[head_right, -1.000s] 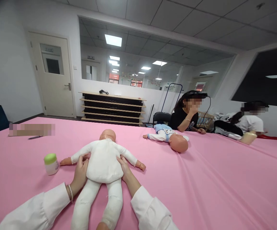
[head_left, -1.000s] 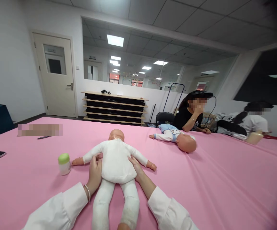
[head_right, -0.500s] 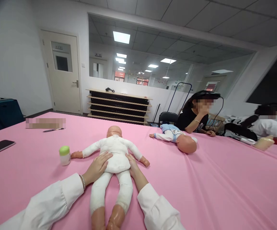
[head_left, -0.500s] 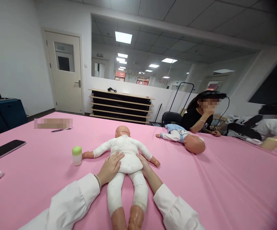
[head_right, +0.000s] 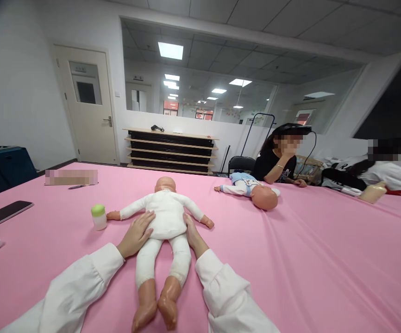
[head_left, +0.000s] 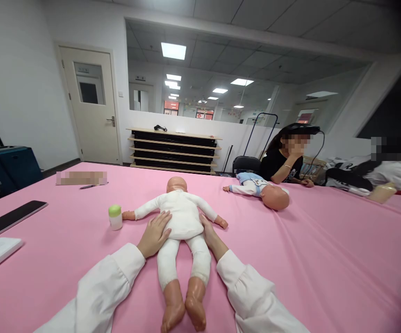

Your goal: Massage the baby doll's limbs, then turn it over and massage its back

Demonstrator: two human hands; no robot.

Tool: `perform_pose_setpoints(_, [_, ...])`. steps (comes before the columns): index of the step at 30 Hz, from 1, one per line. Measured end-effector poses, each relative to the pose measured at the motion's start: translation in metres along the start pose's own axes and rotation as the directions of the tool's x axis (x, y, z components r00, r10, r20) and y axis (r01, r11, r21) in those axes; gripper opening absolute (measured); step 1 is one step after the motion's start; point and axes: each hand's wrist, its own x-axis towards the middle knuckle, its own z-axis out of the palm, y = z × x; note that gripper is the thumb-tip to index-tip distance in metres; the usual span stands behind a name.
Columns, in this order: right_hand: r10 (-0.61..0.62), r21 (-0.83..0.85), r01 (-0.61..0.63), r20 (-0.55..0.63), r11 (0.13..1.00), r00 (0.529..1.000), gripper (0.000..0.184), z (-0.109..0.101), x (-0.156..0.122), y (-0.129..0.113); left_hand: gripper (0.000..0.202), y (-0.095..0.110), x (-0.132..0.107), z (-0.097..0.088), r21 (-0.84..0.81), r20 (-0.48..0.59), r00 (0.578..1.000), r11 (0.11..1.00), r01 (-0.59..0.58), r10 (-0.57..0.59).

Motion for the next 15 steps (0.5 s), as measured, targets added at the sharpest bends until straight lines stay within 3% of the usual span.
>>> perform_pose_setpoints(3, [0.090,0.072,-0.096,0.093,0.993,0.992,0.047,0.002,-0.010,-0.005,0.054,0.001,-0.009,0.009,-0.086,-0.084,0.980,0.981,0.171,-0.178])
perform_pose_setpoints(7, [0.031,-0.026,-0.032,-0.041,0.999,0.999,0.050,0.005,-0.012,-0.002,0.058,0.004,-0.011,0.028,-0.200,-0.050,0.959,0.944,0.262,-0.277])
perform_pose_setpoints(10, [-0.028,-0.127,0.011,-0.133,0.992,0.991,0.045,0.006,-0.008,0.004,0.053,0.005,-0.008,0.028,-0.128,-0.054,0.957,0.952,0.277,-0.286])
perform_pose_setpoints(13, [-0.127,-0.133,0.095,-0.265,0.987,0.956,0.041,0.004,-0.008,0.007,0.050,0.003,-0.005,0.009,0.014,-0.264,0.919,0.952,0.307,-0.292])
perform_pose_setpoints(15, [-0.258,-0.132,0.222,-0.430,0.966,0.865,0.041,0.003,-0.012,0.004,0.051,-0.002,-0.004,-0.009,0.092,-0.482,0.837,0.935,0.342,-0.258])
